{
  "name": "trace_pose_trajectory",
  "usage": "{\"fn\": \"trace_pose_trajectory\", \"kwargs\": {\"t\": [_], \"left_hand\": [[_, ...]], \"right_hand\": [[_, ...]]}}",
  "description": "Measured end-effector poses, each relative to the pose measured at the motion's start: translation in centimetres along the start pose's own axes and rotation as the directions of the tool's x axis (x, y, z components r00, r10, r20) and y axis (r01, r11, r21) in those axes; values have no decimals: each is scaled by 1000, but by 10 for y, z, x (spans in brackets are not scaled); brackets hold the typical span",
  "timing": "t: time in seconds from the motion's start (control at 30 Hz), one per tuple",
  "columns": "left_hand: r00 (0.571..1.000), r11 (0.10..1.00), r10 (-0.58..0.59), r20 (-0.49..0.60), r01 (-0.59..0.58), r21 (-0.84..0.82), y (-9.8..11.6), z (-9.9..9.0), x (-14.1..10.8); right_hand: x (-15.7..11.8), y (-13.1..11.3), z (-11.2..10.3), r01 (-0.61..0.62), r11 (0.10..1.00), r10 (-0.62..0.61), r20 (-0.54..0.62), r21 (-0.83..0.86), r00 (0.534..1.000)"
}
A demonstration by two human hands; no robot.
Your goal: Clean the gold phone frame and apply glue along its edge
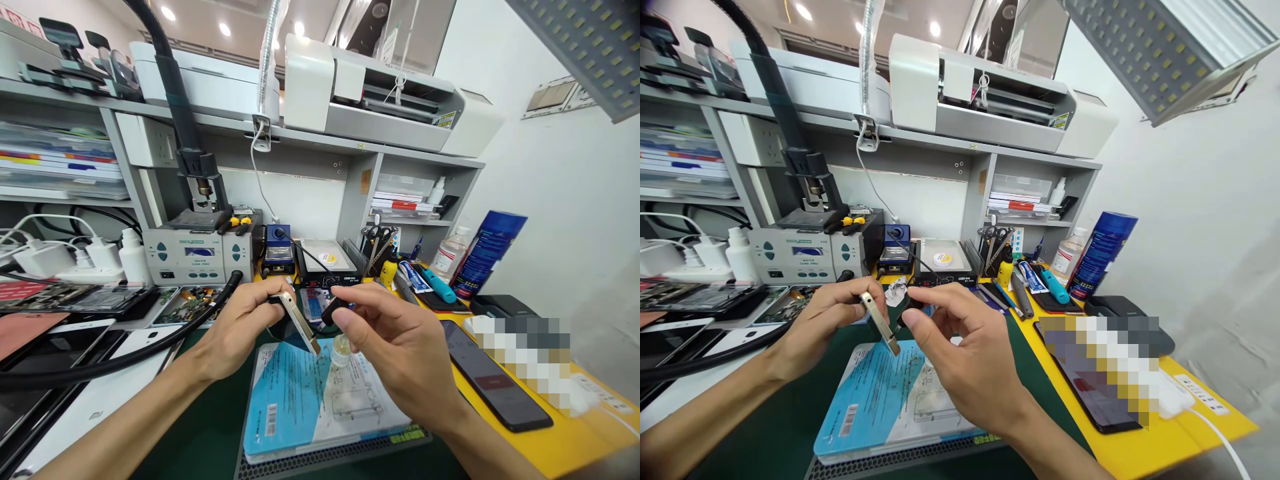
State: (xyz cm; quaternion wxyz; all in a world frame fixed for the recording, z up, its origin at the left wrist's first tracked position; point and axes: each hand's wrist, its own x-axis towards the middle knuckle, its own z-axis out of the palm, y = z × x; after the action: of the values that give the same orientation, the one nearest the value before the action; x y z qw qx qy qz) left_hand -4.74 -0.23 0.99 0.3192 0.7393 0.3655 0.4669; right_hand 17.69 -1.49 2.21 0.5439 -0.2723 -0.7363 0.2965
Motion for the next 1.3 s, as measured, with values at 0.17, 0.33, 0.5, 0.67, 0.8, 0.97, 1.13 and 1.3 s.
{"fn": "trace_pose_trajectory", "kwargs": {"t": [0.17,0.33,0.5,0.67,0.8,0.97,1.13,1.3], "left_hand": [[1000,1000,4,3,-4,-12,1,1,0],[1000,1000,2,4,-2,-19,3,2,0],[1000,1000,-1,17,1,-31,2,1,0],[1000,1000,0,2,0,-27,1,1,0],[1000,999,-10,8,10,-35,1,1,0],[999,998,-27,25,28,-57,1,0,0],[1000,999,-26,13,27,-34,2,1,1],[999,999,-30,31,31,-13,4,0,0]], "right_hand": [[-2,1,-1,-1,1000,0,47,7,999],[-1,1,-1,11,1000,-10,54,-26,999],[1,0,0,22,999,-20,73,-24,997],[1,-1,-2,25,999,-23,51,-26,998],[1,-3,-3,41,999,-39,60,-31,997],[2,-3,-2,51,998,-48,65,-48,997],[3,-1,-4,47,998,-46,44,-32,998],[1,-2,-5,23,1000,-23,80,4,996]]}}
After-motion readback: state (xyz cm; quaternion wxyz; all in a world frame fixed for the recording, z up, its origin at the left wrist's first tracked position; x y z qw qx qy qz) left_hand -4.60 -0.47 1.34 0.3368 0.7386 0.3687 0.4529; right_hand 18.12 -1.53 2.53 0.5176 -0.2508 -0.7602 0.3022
